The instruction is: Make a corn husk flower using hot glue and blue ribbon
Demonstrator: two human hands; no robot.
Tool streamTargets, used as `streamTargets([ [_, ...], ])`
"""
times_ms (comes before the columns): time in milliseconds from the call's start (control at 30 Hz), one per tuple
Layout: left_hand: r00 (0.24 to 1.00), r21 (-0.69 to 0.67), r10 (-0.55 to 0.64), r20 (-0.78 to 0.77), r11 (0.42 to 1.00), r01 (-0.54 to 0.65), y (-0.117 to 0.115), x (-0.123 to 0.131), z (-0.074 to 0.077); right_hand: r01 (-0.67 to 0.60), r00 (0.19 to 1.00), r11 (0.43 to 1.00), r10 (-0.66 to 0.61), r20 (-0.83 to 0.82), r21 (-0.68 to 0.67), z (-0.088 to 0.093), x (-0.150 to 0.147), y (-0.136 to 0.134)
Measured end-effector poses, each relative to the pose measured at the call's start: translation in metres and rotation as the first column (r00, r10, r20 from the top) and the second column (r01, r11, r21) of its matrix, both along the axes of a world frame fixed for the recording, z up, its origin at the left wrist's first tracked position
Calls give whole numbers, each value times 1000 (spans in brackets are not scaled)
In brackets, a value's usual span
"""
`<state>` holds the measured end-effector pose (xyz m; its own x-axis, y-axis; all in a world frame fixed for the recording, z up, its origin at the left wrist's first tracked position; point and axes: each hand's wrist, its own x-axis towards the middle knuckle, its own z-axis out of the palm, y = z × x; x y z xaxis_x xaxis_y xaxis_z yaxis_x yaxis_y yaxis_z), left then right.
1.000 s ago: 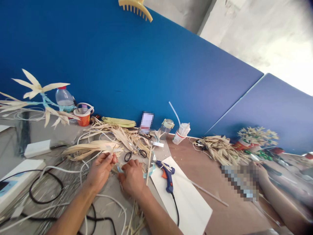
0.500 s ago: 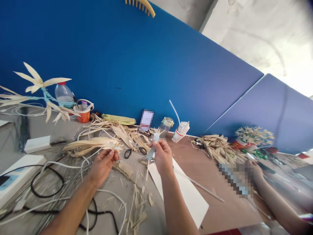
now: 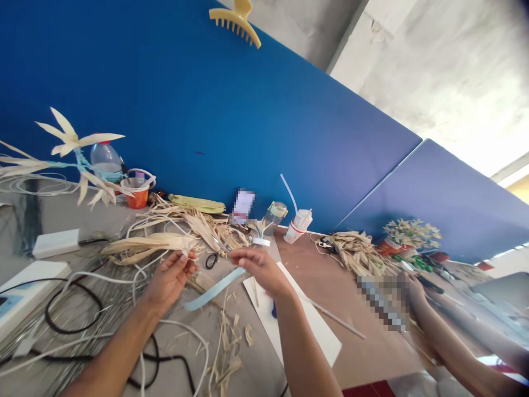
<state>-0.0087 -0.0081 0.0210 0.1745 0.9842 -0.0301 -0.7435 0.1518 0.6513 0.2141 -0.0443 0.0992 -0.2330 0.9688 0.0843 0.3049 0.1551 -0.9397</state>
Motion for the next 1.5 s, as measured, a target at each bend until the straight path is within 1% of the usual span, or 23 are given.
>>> streamTargets([
  [33, 1000, 4, -3, 8, 1000, 3, 0, 0, 0, 151, 983, 988, -153, 104, 21, -6, 0, 11],
  [67, 1000, 7, -4, 16, 1000, 4, 1, 0, 0, 273, 923, 961, -277, 266, 51, -12, 1, 24],
  [100, 1000, 6, -4, 19, 1000, 4, 1, 0, 1, 334, 835, 939, -337, 436, 85, -19, 0, 38],
  [167, 1000, -4, -1, 17, 1000, 1, 0, 1, 2, 345, 777, 934, -341, 529, 94, -32, -3, 62],
  [233, 1000, -16, -12, 4, 1000, 12, 0, 2, 2, 317, 737, 944, -305, 603, 89, -44, -9, 81],
  [333, 1000, -34, -30, -5, 999, 30, -2, 3, 3, 225, 693, 974, -187, 696, 37, -54, -15, 98],
  [433, 1000, -64, -24, 13, 998, 25, -3, 5, 2, 121, 645, 992, -58, 762, -27, -57, -15, 111],
  [500, 999, -80, -25, 26, 996, 27, -2, 5, 1, 75, 600, 996, -11, 800, -42, -55, -12, 118],
  [633, 999, -77, -36, 36, 996, 39, -2, 5, 0, -5, 503, 999, 46, 863, -51, -53, -6, 124],
  [733, 999, -82, -38, 36, 996, 41, -1, 5, -1, -42, 438, 998, 55, 898, -41, -53, -4, 123],
  [867, 999, -98, -30, 34, 995, 34, -2, 5, -1, -90, 379, 995, 79, 922, -48, -52, -2, 121],
  [933, 999, -94, -34, 30, 995, 37, -2, 5, -1, -91, 362, 994, 85, 928, -55, -50, 0, 120],
  [1033, 999, -81, -46, 11, 996, 46, -2, 5, -2, -58, 349, 998, 56, 935, -37, -49, 4, 118],
  [1167, 998, -67, -55, -8, 996, 55, -2, 5, -3, -37, 350, 999, 32, 936, -21, -49, 12, 113],
  [1233, 999, -73, -52, -11, 996, 51, -2, 6, -3, -57, 369, 998, 38, 928, -18, -49, 13, 110],
  [1367, 999, -85, -41, 5, 996, 41, -3, 6, -2, -87, 436, 996, 41, 899, -4, -51, 11, 107],
  [1433, 999, -75, -48, 12, 996, 49, -3, 5, -2, -67, 473, 998, 35, 881, -3, -50, 10, 107],
  [1500, 998, -63, -56, 14, 996, 57, -3, 4, -2, -18, 519, 1000, -4, 855, 16, -45, 10, 109],
])
